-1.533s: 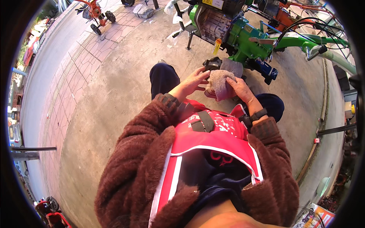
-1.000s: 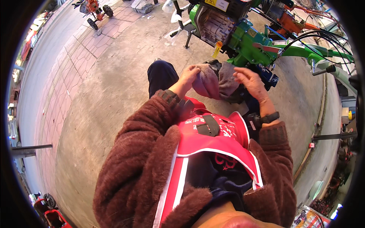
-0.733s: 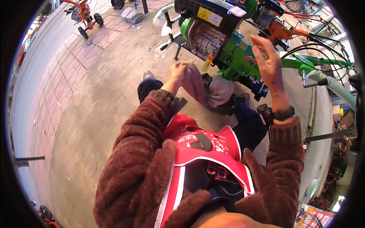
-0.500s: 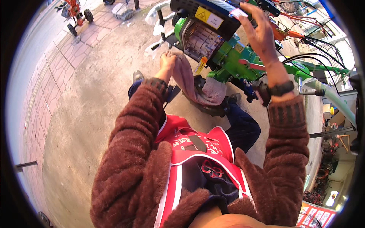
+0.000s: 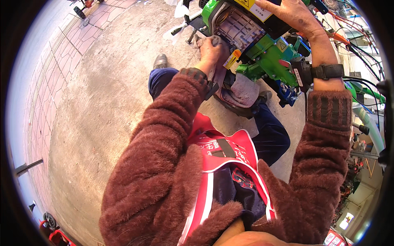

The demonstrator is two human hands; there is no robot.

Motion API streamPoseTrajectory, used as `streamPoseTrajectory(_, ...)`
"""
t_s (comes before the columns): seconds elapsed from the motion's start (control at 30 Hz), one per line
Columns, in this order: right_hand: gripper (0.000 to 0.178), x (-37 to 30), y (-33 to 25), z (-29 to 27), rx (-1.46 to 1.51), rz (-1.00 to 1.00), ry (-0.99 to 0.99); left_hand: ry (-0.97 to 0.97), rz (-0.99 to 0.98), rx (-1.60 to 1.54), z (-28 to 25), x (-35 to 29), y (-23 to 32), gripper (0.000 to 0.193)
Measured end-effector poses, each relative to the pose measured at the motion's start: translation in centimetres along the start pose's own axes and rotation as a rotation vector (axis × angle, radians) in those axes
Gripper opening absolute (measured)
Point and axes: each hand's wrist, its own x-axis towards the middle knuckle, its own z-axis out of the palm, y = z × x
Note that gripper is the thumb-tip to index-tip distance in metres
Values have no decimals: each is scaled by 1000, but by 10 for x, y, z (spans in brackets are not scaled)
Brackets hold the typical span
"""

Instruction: The person wipes the engine and frame of a green walk-behind mower with a cloth. They repeatedly rub and wipe different parts of the machine, including the engine cover, side panels, and handle area, using the cloth in both hands.

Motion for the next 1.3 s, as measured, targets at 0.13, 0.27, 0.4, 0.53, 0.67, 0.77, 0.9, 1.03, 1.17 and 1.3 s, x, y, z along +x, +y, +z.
streamPoseTrajectory(0.13,73,3,-1,1,89,43,5,-44,51,143,20,0,-1,37)
streamPoseTrajectory(0.27,72,0,0,6,92,49,80,-207,52,61,27,-2,-14,29)
streamPoseTrajectory(0.4,71,-1,0,6,161,43,100,-550,-192,206,17,-19,-24,31)
streamPoseTrajectory(0.53,71,-1,1,8,130,17,131,-206,-429,35,22,-18,-19,30)
streamPoseTrajectory(0.67,71,-2,1,9,138,42,131,20,-190,-53,28,-8,-14,32)
streamPoseTrajectory(0.77,70,0,1,8,164,13,122,-131,-196,-131,26,-9,-16,34)
streamPoseTrajectory(0.9,70,0,2,9,173,16,134,-379,-211,-179,21,-13,-17,29)
streamPoseTrajectory(1.03,69,-2,-2,9,154,28,165,-250,-361,-144,18,-11,-15,23)
streamPoseTrajectory(1.17,66,-5,-9,4,241,60,140,226,-262,-111,14,10,-14,29)
streamPoseTrajectory(1.3,66,-3,-10,3,208,53,132,379,-111,-26,2,47,-13,28)
